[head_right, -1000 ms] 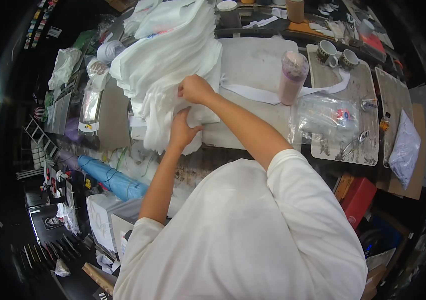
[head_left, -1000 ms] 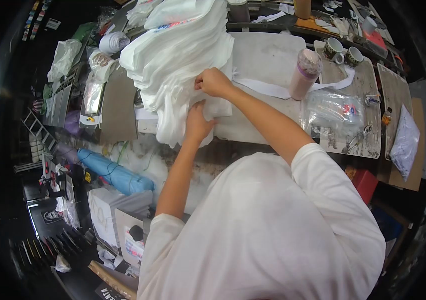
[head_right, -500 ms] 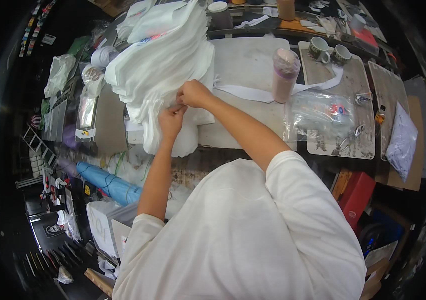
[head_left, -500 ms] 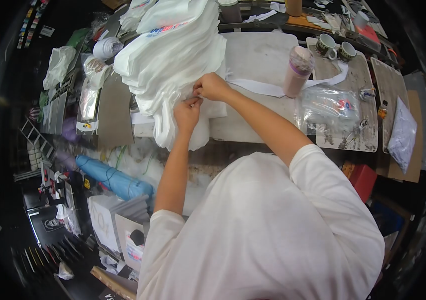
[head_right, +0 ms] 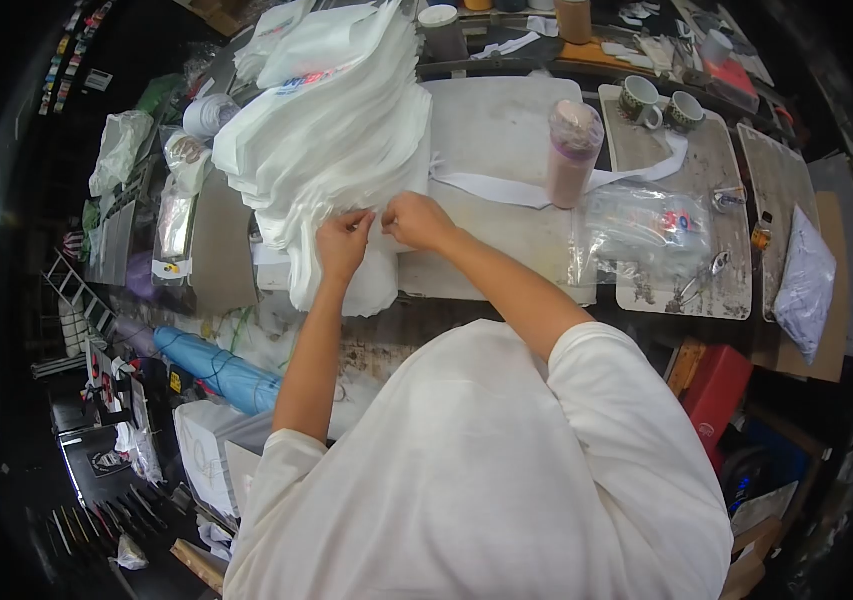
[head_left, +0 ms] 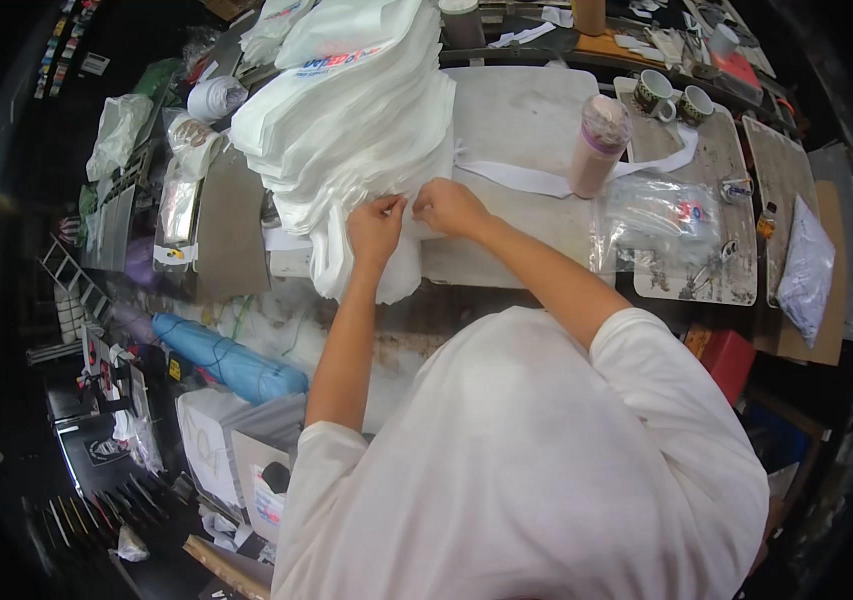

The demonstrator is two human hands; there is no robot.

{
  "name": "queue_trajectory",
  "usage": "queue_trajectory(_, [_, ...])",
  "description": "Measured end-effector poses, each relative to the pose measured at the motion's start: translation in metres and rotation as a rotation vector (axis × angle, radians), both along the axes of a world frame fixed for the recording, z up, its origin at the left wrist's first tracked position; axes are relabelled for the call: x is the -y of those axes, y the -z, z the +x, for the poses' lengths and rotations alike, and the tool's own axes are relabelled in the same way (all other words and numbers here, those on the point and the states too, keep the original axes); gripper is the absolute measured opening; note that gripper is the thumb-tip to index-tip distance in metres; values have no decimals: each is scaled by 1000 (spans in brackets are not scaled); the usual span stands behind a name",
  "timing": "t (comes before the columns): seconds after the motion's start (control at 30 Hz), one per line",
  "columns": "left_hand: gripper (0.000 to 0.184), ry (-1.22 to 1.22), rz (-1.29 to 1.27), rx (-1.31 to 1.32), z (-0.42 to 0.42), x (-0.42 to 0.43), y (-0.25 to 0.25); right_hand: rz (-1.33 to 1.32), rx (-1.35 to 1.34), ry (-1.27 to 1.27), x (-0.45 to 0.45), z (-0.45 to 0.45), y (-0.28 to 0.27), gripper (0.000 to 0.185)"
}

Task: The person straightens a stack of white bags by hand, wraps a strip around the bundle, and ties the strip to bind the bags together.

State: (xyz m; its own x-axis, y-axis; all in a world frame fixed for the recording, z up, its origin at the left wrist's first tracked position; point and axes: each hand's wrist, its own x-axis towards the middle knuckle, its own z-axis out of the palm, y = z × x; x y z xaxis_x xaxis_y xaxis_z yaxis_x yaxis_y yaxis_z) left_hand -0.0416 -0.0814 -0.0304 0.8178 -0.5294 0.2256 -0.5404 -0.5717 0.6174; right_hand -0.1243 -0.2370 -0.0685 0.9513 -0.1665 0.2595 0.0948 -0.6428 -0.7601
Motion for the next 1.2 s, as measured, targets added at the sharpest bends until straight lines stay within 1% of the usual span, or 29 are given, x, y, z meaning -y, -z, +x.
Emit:
queue_trajectory(0.07, [24, 17, 23, -62, -7, -5, 1, 57, -3, 30, 3, 8, -10, 16])
queue_trajectory(0.13, [29, 2, -75, -113, -23, -12, -2, 91, -42, 23, 5, 15, -24, 16])
queue_trajectory(0.17, [30, 24, -22, -207, -36, -16, -21, 86, -38, 24, 5, 16, -23, 16])
queue_trajectory(0.2, [30, 28, -32, -202, -46, -22, -37, 102, -61, 26, 4, 14, -19, 17])
queue_trajectory(0.27, [25, 132, -199, -622, -58, -33, -62, 105, -82, 21, 2, 9, -17, 17])
queue_trajectory(0.33, [19, 177, -341, -588, -41, -47, -89, -17, -277, -60, 8, -3, -14, 16])
queue_trajectory(0.37, [17, 86, -449, -541, -24, -52, -104, 84, -296, 34, 11, -8, -13, 16])
queue_trajectory(0.4, [18, 55, -528, -413, 1, -60, -116, 183, -313, 125, 15, -12, -11, 17])
queue_trajectory(0.47, [26, -91, -656, -231, 50, -68, -137, 264, -195, 407, 25, -13, -5, 20])
queue_trajectory(0.5, [29, -150, -728, -225, 73, -69, -144, 245, -182, 391, 34, -11, -6, 20])
queue_trajectory(0.53, [29, -157, -748, -212, 93, -68, -148, 381, -161, 398, 42, -8, -7, 24])
queue_trajectory(0.57, [29, -174, -643, -147, 112, -66, -149, 517, -142, 405, 49, -5, -11, 28])
queue_trajectory(0.6, [31, -192, -541, -84, 129, -64, -148, 497, -131, 393, 55, 0, -20, 28])
queue_trajectory(0.63, [31, -196, -567, -74, 146, -59, -146, 518, -155, 414, 64, 4, -30, 29])
queue_trajectory(0.7, [45, -117, -161, 488, 179, -47, -135, 513, -164, 430, 80, 20, -57, 31])
queue_trajectory(0.73, [45, -129, -184, 496, 194, -43, -130, 543, -84, 453, 85, 31, -71, 29])
queue_trajectory(0.77, [53, -209, -95, 468, 210, -39, -126, 575, -3, 472, 91, 43, -82, 27])
queue_trajectory(0.8, [61, -289, -4, 439, 227, -36, -122, 557, 11, 460, 104, 60, -88, 27])
queue_trajectory(0.83, [76, -342, 75, 334, 246, -37, -119, 418, 132, 459, 118, 83, -93, 26])
queue_trajectory(0.87, [80, -331, -28, 201, 274, -32, -98, 287, 251, 450, 128, 105, -96, 25])
queue_trajectory(0.9, [84, -340, -122, 73, 295, -43, -85, 332, 318, 488, 136, 124, -99, 32])
queue_trajectory(0.93, [88, -255, -104, -16, 293, -48, -96, 387, 395, 497, 149, 154, -105, 40])
queue_trajectory(0.97, [82, -256, -169, -115, 332, -54, -60, 433, 347, 570, 177, 191, -87, 68])
queue_trajectory(1.0, [77, -143, -277, -386, 312, -59, -95, 548, 167, 546, 178, 202, -110, 85])
queue_trajectory(1.03, [75, -144, -377, -575, 309, -60, -110, 689, 70, 634, 180, 220, -120, 90])
queue_trajectory(1.07, [72, -129, -475, -770, 316, -59, -116, 732, -71, 593, 205, 240, -110, 93])
queue_trajectory(1.13, [68, -201, -438, -881, 360, -55, -95, 673, -134, 605, 180, 248, -143, 59])
queue_trajectory(1.17, [66, -196, -373, -892, 371, -44, -101, 978, 60, 356, 176, 259, -133, 47])
queue_trajectory(1.2, [64, -183, -292, -938, 369, -37, -94, 1083, -113, 336, 183, 262, -128, 51])
